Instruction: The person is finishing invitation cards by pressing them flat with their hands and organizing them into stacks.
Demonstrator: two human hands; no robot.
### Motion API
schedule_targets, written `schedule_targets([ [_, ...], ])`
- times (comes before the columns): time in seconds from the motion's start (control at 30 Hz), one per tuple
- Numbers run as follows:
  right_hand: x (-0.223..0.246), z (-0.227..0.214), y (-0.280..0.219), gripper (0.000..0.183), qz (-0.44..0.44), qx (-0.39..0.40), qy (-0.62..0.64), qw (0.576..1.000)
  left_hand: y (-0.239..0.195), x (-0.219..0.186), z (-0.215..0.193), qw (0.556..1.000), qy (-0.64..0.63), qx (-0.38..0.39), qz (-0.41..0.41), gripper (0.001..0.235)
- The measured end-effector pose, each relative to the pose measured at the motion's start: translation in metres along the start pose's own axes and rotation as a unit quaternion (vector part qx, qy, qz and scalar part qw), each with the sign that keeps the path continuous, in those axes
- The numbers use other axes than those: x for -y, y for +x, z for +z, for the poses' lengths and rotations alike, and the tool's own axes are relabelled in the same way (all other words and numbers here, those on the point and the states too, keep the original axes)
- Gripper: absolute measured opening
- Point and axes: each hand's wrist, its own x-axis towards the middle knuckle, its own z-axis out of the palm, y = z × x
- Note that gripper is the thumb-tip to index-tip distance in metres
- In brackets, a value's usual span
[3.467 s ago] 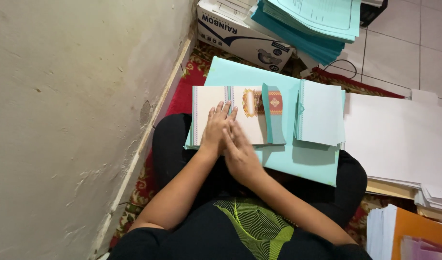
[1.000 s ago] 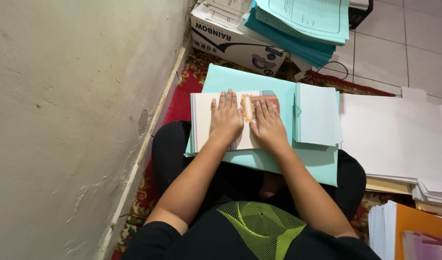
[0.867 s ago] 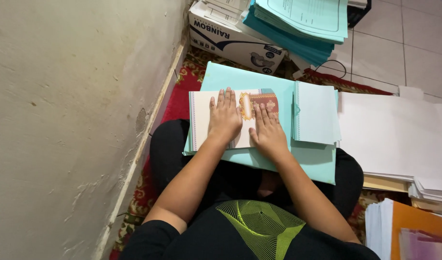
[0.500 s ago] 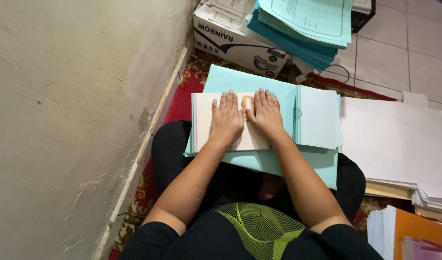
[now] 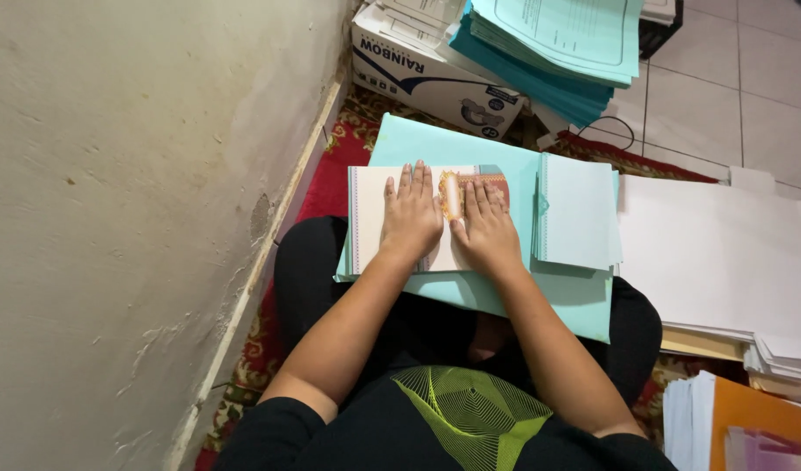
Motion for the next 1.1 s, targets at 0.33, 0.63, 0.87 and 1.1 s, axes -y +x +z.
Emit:
schedule_targets([
  [0.33, -0.007, 0.009, 0.003, 0.079, -0.012, -0.043, 0.004, 0.999, -0.022, 0.0, 0.015, 0.998, 0.006, 0.009, 0.056, 0.062],
  [0.63, -0.002, 0.003, 0.001, 0.077, -0.01, -0.037, 0.011, 0.999, -0.026, -0.007, 0.019, 0.999, 0.025, 0.013, 0.034, 0.063],
  [0.87, 0.001, -0.001, 0.002, 0.077, 0.01, -0.017, 0.021, 1.0, 0.044, 0.005, 0.03, 0.999, 0.029, 0.003, -0.025, 0.065],
  [1.1, 0.0, 0.001, 0.002, 0.077, 0.006, -0.026, 0.02, 0.999, 0.016, -0.003, 0.018, 0.999, 0.033, 0.012, -0.008, 0.066],
])
